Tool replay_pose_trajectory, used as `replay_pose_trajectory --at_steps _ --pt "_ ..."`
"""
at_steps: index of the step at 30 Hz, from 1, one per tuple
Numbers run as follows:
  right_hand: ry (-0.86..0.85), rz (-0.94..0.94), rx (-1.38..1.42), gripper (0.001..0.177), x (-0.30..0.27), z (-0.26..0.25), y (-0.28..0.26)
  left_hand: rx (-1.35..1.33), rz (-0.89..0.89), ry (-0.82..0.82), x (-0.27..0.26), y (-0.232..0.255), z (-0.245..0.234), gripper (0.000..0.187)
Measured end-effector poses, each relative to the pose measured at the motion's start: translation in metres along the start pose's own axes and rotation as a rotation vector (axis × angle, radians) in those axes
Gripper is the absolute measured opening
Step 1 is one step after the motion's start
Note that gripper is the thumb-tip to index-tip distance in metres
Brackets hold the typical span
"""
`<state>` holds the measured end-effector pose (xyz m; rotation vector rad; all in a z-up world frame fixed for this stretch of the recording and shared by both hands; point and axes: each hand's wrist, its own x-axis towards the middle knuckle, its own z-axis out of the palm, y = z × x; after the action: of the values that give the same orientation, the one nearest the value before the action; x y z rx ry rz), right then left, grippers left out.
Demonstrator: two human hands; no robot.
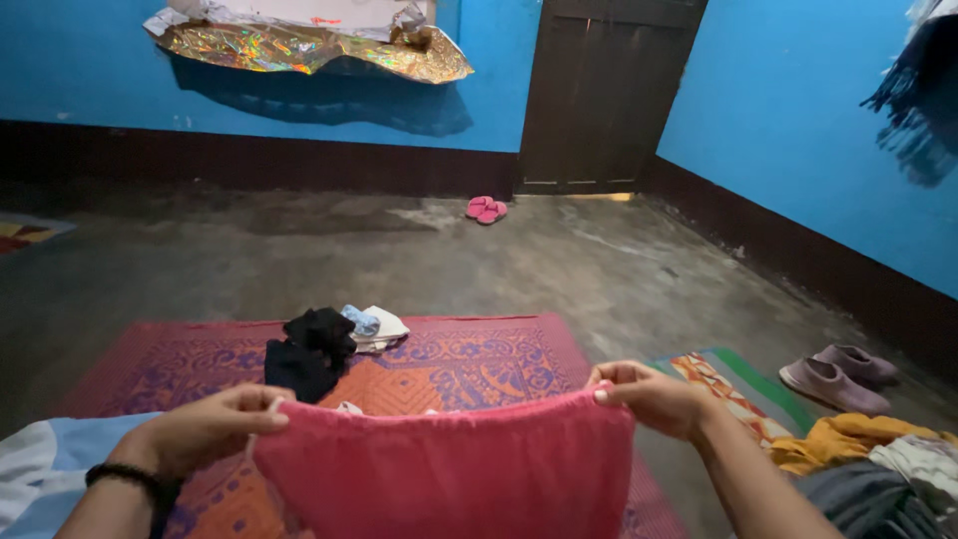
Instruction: The person folds items of clothing including underwear and shorts by hand on a mat on the floor and places them into a stack.
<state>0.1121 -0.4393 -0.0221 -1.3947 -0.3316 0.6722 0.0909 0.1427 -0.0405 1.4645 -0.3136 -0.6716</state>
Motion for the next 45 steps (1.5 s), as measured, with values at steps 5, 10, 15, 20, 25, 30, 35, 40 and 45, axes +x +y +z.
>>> replay_pose_trajectory --at_steps 5,10,15,20,25,30,35,40,45 --pt "0.143 -0.060 0.026 0.019 0.014 -0.007 -0.012 0.011 -0.046 0.246 0.030 0.013 0.004 0.015" --pt "0.571 -0.066 -0.244 0.023 0.058 -0.003 -0.008 0.123 -0.094 0.652 0.101 -0.018 -0.011 0.018" --pt "0.709 -0.210 -0.383 0.018 0.105 0.026 0.034 0.324 0.305 0.695 0.179 -0.080 0.021 0.024" --pt "0.699 -0.365 -0.630 0.027 0.127 0.109 0.049 -0.239 0.265 0.538 0.195 -0.064 0.153 0.019" --pt "0.821 -0.297 -0.839 0.029 0.106 0.151 0.021 -0.283 0.068 0.632 0.163 -0.021 0.205 0.024" --pt "0.835 -0.299 -0.854 0.032 0.092 0.144 0.011 -0.250 0.179 0.633 0.158 -0.026 0.215 0.026" --pt "0.683 -0.292 -0.841 0.035 0.081 0.143 0.011 -0.304 0.143 0.558 0.149 -0.018 0.227 0.026" --pt "0.439 -0.289 -0.758 0.030 0.071 0.125 0.011 0.498 0.496 0.712 0.132 -0.017 0.220 0.026" --pt "0.239 -0.280 -0.658 0.024 0.056 0.111 0.000 1.094 0.464 0.540 0.119 -0.019 0.205 0.042"
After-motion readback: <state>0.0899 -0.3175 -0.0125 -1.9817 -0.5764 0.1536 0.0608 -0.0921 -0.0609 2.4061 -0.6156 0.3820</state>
